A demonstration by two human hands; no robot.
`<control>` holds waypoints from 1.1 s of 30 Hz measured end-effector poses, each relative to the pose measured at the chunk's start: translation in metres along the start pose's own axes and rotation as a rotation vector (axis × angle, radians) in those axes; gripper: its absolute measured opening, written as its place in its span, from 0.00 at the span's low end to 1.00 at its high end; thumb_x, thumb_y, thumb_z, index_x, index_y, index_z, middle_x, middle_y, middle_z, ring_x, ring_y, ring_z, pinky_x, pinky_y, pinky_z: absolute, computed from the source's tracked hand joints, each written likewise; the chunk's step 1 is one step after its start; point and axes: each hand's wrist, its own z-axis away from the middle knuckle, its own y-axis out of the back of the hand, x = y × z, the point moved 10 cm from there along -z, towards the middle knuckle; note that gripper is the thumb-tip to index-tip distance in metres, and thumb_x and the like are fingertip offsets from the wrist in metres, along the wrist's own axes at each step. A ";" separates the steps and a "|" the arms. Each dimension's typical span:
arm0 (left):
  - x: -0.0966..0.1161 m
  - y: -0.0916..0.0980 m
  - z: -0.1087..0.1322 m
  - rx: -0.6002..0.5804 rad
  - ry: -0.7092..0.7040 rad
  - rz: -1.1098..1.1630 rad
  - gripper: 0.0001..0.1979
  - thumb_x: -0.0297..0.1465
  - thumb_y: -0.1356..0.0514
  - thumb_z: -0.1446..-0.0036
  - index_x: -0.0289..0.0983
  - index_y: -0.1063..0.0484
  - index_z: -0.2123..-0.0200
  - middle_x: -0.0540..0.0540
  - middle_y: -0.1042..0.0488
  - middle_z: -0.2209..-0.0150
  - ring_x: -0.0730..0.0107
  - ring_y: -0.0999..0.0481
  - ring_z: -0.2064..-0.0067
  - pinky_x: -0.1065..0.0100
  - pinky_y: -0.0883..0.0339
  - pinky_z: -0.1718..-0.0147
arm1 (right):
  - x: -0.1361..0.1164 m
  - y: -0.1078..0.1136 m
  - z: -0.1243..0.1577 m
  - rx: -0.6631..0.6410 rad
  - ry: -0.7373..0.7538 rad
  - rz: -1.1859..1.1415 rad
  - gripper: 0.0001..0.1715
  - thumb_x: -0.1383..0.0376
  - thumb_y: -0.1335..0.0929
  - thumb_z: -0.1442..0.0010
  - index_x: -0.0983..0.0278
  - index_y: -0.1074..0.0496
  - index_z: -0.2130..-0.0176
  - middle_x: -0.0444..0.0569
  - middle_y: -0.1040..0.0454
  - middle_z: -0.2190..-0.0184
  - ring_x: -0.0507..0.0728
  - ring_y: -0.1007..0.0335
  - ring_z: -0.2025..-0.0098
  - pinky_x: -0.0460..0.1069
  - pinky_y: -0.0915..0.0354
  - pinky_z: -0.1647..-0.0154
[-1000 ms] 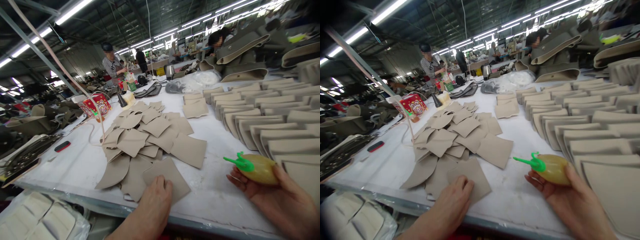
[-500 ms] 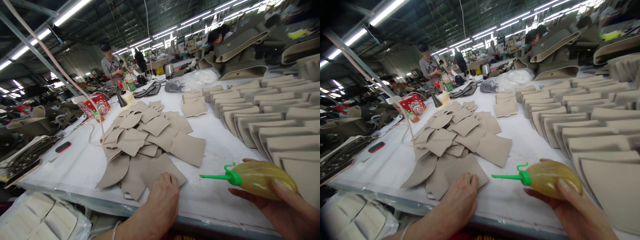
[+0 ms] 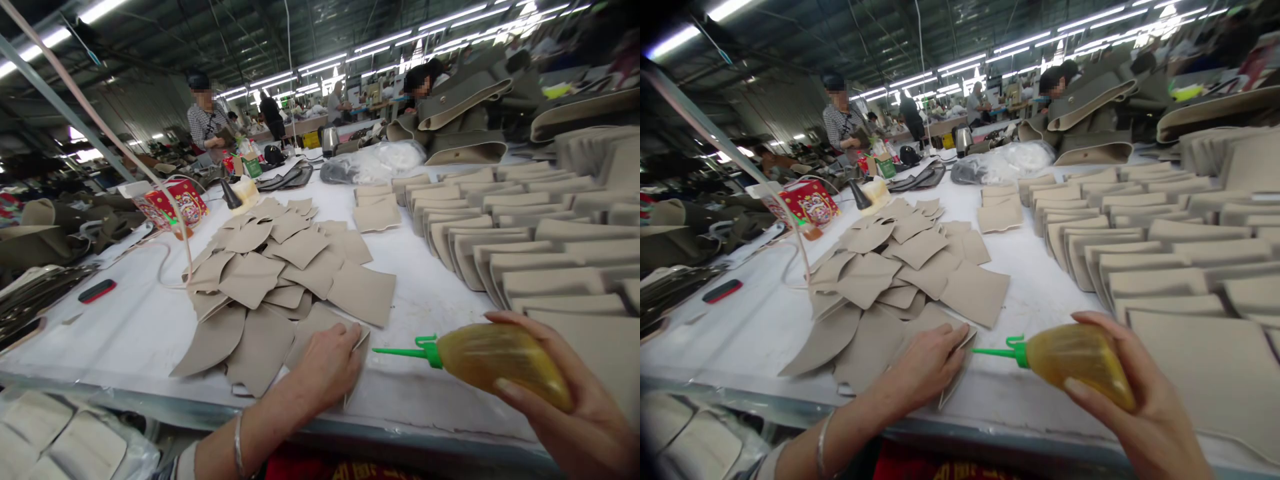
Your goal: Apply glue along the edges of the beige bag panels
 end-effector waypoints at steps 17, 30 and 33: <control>-0.003 0.002 -0.003 0.027 -0.061 0.152 0.15 0.28 0.50 0.38 0.43 0.28 0.52 0.47 0.26 0.59 0.61 0.24 0.57 0.65 0.32 0.57 | -0.057 -0.045 -0.003 -0.139 0.345 0.210 0.30 0.48 0.27 0.42 0.54 0.34 0.45 0.49 0.27 0.51 0.65 0.26 0.53 0.53 0.26 0.59; -0.005 0.001 -0.002 -0.009 -0.012 0.222 0.19 0.29 0.48 0.37 0.48 0.28 0.47 0.48 0.25 0.56 0.63 0.25 0.53 0.66 0.34 0.51 | -0.052 -0.046 0.000 -0.152 0.306 0.246 0.26 0.50 0.29 0.38 0.54 0.35 0.45 0.48 0.28 0.52 0.61 0.27 0.55 0.51 0.30 0.56; -0.006 0.000 -0.003 -0.015 -0.008 0.237 0.20 0.28 0.48 0.38 0.49 0.27 0.46 0.48 0.25 0.56 0.62 0.25 0.53 0.67 0.34 0.51 | -0.049 -0.045 0.003 -0.133 0.215 0.221 0.25 0.48 0.30 0.37 0.55 0.35 0.45 0.49 0.29 0.51 0.63 0.29 0.54 0.54 0.32 0.53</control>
